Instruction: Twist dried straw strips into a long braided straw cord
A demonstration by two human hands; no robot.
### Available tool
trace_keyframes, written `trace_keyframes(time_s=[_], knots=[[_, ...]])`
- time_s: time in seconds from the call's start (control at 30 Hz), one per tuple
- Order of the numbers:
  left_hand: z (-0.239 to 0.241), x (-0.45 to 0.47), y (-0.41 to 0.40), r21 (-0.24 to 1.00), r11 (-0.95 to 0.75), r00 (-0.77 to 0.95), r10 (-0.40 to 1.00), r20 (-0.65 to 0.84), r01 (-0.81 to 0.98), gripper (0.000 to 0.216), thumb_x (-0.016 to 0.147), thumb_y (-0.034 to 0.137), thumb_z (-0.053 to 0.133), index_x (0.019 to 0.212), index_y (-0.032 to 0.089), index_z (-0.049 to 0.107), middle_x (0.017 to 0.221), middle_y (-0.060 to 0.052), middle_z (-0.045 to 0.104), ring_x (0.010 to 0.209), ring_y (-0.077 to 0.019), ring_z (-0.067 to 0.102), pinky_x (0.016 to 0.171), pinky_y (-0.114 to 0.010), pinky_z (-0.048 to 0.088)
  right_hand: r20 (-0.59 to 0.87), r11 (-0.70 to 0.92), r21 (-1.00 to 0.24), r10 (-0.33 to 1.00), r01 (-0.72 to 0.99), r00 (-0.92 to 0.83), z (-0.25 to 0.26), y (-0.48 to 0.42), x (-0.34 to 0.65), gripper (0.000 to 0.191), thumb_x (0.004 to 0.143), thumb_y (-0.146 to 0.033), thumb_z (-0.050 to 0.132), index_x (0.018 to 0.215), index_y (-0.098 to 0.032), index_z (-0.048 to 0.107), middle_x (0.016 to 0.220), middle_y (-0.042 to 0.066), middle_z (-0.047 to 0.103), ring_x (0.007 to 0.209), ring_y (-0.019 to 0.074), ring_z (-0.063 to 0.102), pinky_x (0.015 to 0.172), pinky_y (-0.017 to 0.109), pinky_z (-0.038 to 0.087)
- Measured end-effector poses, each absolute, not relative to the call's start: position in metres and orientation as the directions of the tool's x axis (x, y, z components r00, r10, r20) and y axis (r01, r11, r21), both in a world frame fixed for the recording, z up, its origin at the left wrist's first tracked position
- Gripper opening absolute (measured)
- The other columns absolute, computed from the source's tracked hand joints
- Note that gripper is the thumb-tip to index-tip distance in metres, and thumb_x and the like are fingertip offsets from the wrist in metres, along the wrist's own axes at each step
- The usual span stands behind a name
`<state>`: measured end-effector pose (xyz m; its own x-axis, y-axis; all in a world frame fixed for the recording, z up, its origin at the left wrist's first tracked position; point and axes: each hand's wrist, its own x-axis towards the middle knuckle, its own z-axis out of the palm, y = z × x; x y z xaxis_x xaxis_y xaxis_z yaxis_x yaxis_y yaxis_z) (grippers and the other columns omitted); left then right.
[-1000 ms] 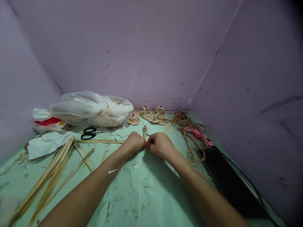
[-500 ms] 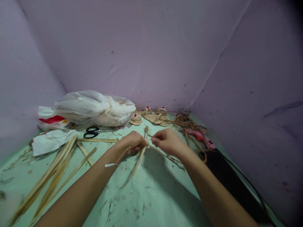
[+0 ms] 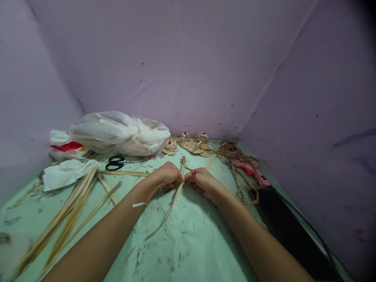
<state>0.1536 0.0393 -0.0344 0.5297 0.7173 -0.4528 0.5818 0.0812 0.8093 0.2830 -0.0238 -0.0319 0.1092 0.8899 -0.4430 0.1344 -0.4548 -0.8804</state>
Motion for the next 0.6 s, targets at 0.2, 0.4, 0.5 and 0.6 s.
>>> trace_keyframes(time_s=[0.2,0.4,0.5,0.6], knots=[[-0.019,0.155,0.031,0.738,-0.056,0.517,0.749,-0.414,0.672,0.004,0.05,0.013,0.048,0.047,0.013,0.049,0.032,0.005,0.033,0.031,-0.0059,0.026,0.035,-0.021,0.018,-0.417,-0.425,-0.902,0.903,0.076,0.104,-0.039,-0.023,0.284,0.006,0.058,-0.018,0.055,0.056,-0.013,0.053,0.039,-0.006,0.043,0.03,0.0018,0.02,0.032,0.02,0.009],[0.0,0.141,0.04,0.648,-0.219,0.554,0.746,-0.371,0.729,0.014,0.054,0.017,0.051,0.059,0.012,0.063,0.046,0.0,0.051,0.04,-0.0085,0.039,0.042,-0.021,0.029,-0.425,-0.431,-0.898,0.901,0.09,0.086,-0.041,-0.022,0.286,0.012,0.058,-0.02,0.057,0.05,-0.014,0.05,0.032,-0.008,0.033,0.029,0.0023,0.016,0.032,0.021,0.006],[0.013,0.126,0.052,0.529,-0.274,0.451,0.86,-0.24,0.803,0.017,0.053,0.014,0.052,0.063,0.013,0.066,0.055,-0.001,0.057,0.051,-0.011,0.048,0.049,-0.021,0.033,-0.424,-0.428,-0.902,0.903,0.058,0.072,-0.042,-0.022,0.287,0.01,0.057,-0.02,0.058,0.053,-0.013,0.052,0.036,-0.007,0.041,0.029,0.002,0.017,0.033,0.021,0.006],[0.021,0.11,0.064,0.385,-0.28,0.367,0.914,-0.173,0.88,0.013,0.053,0.016,0.055,0.061,0.015,0.065,0.057,-0.002,0.058,0.055,-0.0131,0.05,0.052,-0.022,0.033,-0.433,-0.437,-0.898,0.899,0.049,0.073,-0.041,-0.023,0.287,0.008,0.057,-0.019,0.057,0.054,-0.013,0.052,0.039,-0.006,0.044,0.029,0.0019,0.018,0.033,0.021,0.006]])
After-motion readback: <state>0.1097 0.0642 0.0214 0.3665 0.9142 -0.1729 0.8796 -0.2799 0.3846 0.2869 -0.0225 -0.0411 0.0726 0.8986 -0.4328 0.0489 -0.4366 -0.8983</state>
